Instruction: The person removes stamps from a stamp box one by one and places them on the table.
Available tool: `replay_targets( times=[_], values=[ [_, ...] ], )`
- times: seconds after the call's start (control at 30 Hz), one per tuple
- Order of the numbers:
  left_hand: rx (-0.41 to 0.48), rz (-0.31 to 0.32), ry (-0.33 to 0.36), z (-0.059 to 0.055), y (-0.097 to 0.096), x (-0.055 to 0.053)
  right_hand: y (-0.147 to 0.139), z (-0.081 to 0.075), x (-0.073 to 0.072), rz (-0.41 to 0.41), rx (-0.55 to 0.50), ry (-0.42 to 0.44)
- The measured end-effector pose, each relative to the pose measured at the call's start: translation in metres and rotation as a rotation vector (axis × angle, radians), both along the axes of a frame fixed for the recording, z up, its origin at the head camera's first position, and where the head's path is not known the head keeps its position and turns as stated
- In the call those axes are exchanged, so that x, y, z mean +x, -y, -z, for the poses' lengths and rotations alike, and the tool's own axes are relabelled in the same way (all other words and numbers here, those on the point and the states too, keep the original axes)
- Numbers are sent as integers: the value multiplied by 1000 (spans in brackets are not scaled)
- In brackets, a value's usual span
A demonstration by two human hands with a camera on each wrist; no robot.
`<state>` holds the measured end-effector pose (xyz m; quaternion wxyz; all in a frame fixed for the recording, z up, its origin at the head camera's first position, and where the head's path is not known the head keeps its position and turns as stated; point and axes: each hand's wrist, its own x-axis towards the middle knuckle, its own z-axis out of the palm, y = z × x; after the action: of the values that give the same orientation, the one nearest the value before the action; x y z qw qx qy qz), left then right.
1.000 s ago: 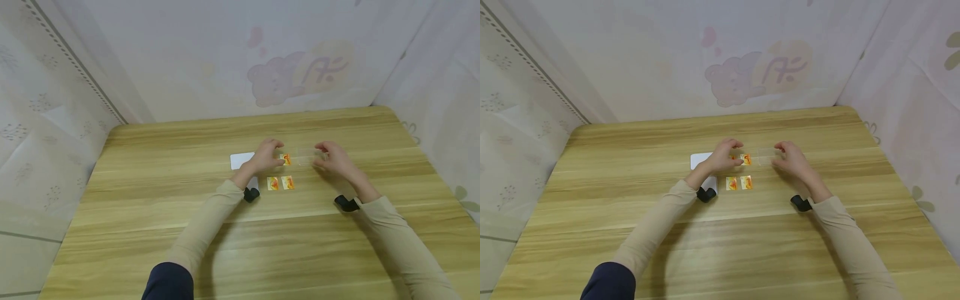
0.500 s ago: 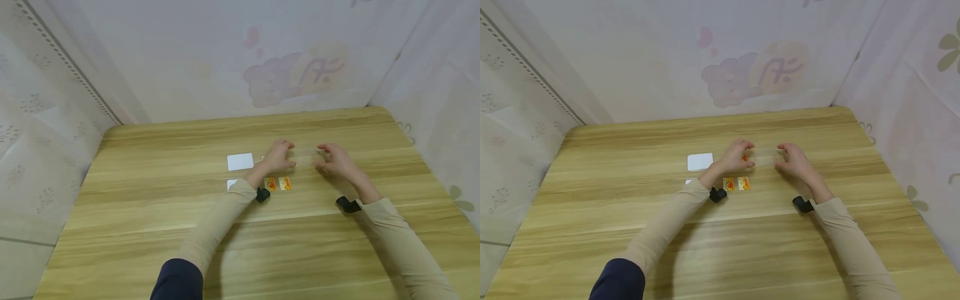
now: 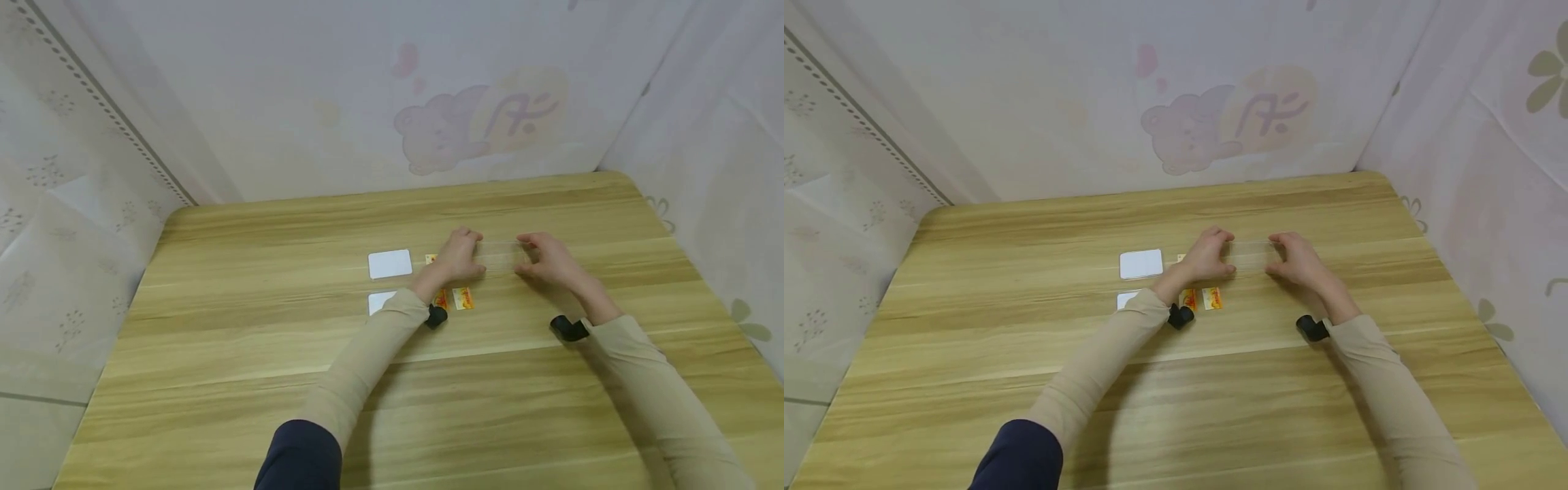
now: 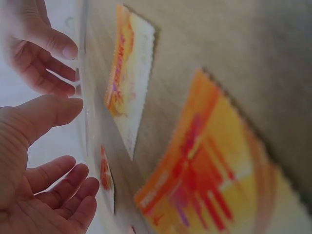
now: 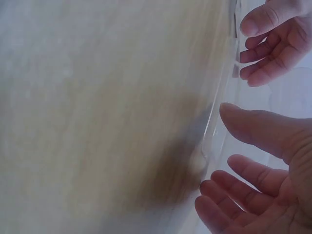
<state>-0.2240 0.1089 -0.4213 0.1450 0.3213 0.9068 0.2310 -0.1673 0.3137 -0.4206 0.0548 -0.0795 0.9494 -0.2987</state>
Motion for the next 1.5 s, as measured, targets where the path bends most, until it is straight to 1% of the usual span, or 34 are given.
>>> replay_targets(
  times=[0.2,0.43,0.57,0.67,0.83,1.03,1.17,1.27,1.4,1.5],
  values=[
    [-29,1,-19,5,-3,-2,-2,2,-5,-12,-1,27],
    [-64,20,-64,6,-7,-5,-1,0,-9,-86,67,-22],
    [-71,22,-62,6,-9,-6,-1,-2,-11,-100,77,-10],
    [-73,23,-55,6,-10,-6,-4,0,-13,-110,78,-13],
    [-42,15,-25,6,-11,-6,-7,3,-17,-130,83,-21],
    [40,37,6,5,-10,-5,-5,-3,-15,-148,85,4],
    [73,43,3,3,-9,-5,-6,-8,-13,-153,90,13],
    [80,54,-10,0,-8,-4,-7,-10,-12,-149,81,10],
    [81,78,-24,-4,-8,-4,-10,-13,-9,-148,56,-8],
    [87,84,-15,-7,-7,-3,-10,-15,-7,-152,32,-27]
  ],
)
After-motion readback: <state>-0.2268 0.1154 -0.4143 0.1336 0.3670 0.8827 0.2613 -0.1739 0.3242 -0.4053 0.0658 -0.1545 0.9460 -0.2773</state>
